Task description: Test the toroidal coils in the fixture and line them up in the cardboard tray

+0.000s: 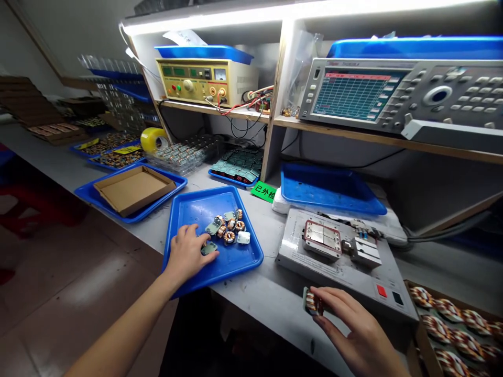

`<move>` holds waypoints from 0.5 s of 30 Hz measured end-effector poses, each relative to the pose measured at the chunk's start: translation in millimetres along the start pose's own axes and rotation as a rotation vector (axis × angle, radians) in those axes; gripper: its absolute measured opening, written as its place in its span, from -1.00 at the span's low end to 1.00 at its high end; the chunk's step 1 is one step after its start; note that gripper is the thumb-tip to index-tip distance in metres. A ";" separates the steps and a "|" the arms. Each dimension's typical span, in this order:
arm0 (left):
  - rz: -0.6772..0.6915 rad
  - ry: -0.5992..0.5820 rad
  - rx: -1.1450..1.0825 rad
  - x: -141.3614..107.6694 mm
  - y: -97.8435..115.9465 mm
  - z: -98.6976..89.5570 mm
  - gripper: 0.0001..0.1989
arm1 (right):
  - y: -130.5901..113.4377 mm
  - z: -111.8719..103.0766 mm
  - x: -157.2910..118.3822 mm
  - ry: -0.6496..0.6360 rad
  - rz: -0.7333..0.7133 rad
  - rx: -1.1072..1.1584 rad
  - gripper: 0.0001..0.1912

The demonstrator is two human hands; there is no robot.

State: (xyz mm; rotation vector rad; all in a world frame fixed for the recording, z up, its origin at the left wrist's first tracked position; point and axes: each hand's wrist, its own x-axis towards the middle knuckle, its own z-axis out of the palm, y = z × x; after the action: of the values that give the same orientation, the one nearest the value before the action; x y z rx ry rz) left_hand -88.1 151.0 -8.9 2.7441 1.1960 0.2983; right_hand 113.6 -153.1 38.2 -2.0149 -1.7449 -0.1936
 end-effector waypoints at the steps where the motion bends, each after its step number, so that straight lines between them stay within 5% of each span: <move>1: 0.010 -0.012 -0.016 0.7 -2.3 2.0 -0.54 | 0.5 0.1 0.2 0.008 -0.009 -0.011 -0.66; 9: 0.090 -0.060 -0.240 -1.5 -5.4 10.8 -0.61 | -0.6 -0.5 1.5 0.047 -0.086 -0.078 -0.66; 15: -0.037 -0.035 -0.542 -1.6 -6.6 11.4 -0.70 | 1.8 -3.3 0.5 0.078 -0.114 -0.087 -0.65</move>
State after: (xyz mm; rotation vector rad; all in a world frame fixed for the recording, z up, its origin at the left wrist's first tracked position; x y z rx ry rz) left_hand -91.3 153.8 -21.5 2.2471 0.9773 0.4858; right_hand 116.0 -154.2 40.8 -1.9417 -1.8314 -0.3862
